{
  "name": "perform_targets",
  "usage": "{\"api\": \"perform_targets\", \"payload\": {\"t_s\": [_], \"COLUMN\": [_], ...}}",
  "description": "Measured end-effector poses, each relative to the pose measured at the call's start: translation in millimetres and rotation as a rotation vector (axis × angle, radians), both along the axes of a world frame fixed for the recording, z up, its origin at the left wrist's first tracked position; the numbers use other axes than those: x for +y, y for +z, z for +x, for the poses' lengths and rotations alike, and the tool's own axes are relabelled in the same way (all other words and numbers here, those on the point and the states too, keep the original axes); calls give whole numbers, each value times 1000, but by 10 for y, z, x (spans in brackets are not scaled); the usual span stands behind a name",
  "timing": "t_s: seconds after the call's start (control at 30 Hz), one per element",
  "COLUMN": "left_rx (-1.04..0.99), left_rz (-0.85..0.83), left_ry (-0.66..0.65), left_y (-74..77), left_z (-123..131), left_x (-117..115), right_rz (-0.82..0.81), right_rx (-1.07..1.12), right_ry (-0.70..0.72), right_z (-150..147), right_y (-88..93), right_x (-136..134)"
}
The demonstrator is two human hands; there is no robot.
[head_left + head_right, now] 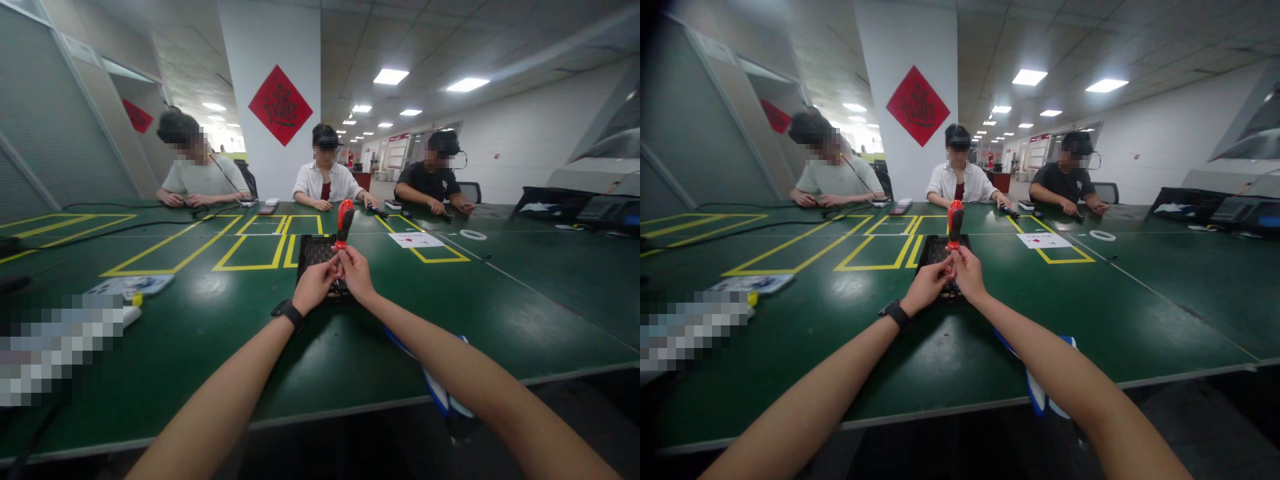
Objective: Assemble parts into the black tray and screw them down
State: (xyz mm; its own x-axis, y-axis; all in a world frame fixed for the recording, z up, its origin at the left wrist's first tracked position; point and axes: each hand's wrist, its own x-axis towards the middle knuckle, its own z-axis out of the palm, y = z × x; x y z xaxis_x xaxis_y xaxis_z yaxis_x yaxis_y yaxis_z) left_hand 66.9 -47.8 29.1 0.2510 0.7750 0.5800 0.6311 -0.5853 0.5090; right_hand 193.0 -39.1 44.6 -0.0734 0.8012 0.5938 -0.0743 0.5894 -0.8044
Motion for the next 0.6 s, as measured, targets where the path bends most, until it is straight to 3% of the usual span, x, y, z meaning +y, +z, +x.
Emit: {"api": "perform_targets", "payload": {"t_s": [0.23,0.6], "left_rx": [-43,-56], "left_rz": [-5,-27], "left_ry": [-104,-71], "left_y": [12,20], "left_z": [3,1], "left_x": [4,3], "right_rz": [-27,-18], "right_rx": [41,74], "right_ry": [-9,-22], "right_z": [-8,0], "right_y": [-17,-12], "right_x": [35,36]}}
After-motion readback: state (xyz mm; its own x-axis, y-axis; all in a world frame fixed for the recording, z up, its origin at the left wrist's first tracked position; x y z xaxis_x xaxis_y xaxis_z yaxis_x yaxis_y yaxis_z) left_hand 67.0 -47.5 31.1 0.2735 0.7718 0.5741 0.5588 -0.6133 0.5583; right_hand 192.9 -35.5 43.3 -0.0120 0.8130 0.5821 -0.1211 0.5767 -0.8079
